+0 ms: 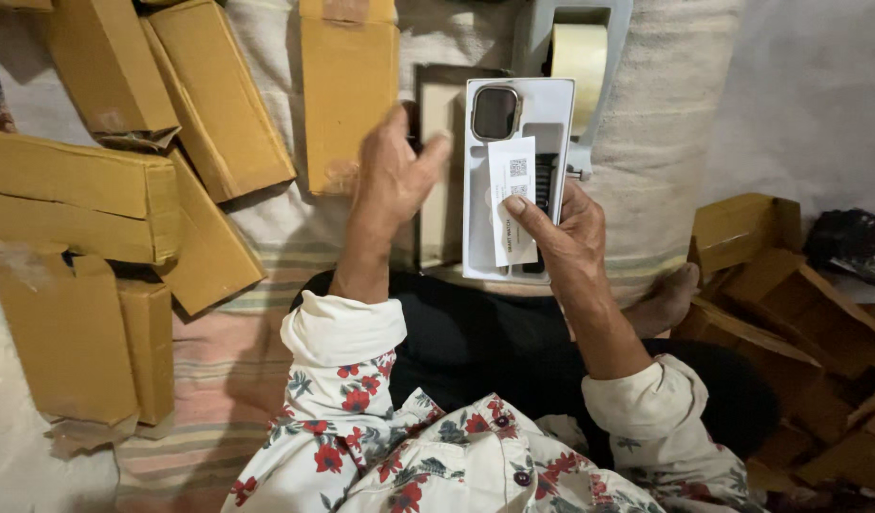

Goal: The person sits on the floor and packs smart watches into small cardboard boxes. They place the watch, strap, and charger into a white tray, insert the tray into a product box, then place the product box into a shipping box and seal it with tape.

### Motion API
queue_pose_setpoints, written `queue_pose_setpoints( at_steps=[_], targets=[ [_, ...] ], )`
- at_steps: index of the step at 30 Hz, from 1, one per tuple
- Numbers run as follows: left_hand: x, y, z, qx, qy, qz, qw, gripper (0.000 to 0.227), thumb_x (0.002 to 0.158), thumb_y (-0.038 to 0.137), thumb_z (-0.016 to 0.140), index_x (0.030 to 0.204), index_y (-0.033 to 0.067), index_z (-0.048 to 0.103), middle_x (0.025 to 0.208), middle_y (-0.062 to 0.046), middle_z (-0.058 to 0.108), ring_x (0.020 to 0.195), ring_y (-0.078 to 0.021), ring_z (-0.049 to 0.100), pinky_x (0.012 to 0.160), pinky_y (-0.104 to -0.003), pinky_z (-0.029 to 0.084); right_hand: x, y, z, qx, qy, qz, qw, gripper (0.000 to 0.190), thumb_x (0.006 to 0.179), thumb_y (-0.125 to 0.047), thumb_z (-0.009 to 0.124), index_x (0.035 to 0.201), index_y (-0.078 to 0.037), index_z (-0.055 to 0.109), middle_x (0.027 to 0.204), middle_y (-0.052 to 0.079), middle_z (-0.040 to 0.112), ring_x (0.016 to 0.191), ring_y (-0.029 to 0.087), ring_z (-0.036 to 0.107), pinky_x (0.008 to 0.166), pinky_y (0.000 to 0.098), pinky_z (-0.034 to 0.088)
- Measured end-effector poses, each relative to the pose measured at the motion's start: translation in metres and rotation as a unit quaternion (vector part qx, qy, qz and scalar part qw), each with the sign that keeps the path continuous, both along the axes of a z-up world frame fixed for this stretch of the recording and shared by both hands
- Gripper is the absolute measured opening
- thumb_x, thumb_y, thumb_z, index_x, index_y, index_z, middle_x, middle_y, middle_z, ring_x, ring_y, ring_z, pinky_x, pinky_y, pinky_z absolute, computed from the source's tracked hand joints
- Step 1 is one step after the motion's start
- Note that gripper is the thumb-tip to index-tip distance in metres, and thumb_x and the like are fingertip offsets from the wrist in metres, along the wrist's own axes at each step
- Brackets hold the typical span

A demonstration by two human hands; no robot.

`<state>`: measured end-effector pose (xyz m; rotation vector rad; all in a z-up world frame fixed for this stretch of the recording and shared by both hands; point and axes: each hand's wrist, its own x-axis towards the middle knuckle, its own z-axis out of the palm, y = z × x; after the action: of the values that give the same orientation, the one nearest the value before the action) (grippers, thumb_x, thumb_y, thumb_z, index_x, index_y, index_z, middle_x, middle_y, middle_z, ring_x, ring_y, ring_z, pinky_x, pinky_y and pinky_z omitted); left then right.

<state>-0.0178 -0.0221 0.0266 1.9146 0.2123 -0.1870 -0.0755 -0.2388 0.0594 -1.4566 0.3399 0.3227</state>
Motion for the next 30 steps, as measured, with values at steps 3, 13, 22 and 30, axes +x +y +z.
queue_pose_setpoints(
  at_steps=[3,13,22,30],
  targets=[
    [-0.007,-0.007,0.004,-0.315,0.047,-0.025,0.947,0.051,0.086,0.025,0.069,0.128,-0.0044,0.065,0.112,-0.017,0.073,0.104,-0.0252,0.07,0.096,-0.036,0.056,0.002,-0.001,0.001,0.007,-0.031,0.002,0.999,0.023,0.095,-0.01,0.075,0.115,-0.001,0.069,0.101,0.01,0.077,0.085,0.013,0.074,0.077,0.0298,0.063],
    [-0.015,-0.035,-0.015,-0.505,0.122,-0.075,0.851,0.1,0.086,0.051,0.085,0.161,-0.0002,0.042,0.151,-0.019,0.056,0.143,-0.0297,0.051,0.123,-0.037,0.044,0.007,-0.01,0.008,-0.061,-0.067,-0.042,0.995,0.022,0.096,-0.013,0.073,0.113,0.001,0.069,0.099,0.012,0.077,0.086,0.015,0.076,0.078,0.0308,0.066],
    [-0.022,-0.067,0.008,-0.034,-0.091,-0.091,0.991,0.117,0.092,0.069,0.071,0.171,0.0097,0.009,0.147,-0.034,0.046,0.142,-0.0462,0.05,0.118,-0.055,0.044,-0.003,0.0,-0.01,-0.303,-0.133,0.013,0.944,0.036,0.105,-0.018,0.064,0.134,0.002,0.055,0.104,0.016,0.072,0.092,0.026,0.07,0.075,0.0355,0.056],
    [-0.032,-0.081,0.006,0.008,-0.046,-0.037,0.998,0.115,0.089,0.077,0.06,0.17,0.0137,0.007,0.131,-0.026,0.044,0.117,-0.039,0.054,0.099,-0.052,0.052,-0.016,0.011,-0.048,-0.099,-0.229,0.077,0.965,0.089,0.113,-0.066,0.018,0.166,0.005,0.014,0.172,0.024,0.025,0.162,0.033,0.024,0.133,0.0424,0.022]
  ],
)
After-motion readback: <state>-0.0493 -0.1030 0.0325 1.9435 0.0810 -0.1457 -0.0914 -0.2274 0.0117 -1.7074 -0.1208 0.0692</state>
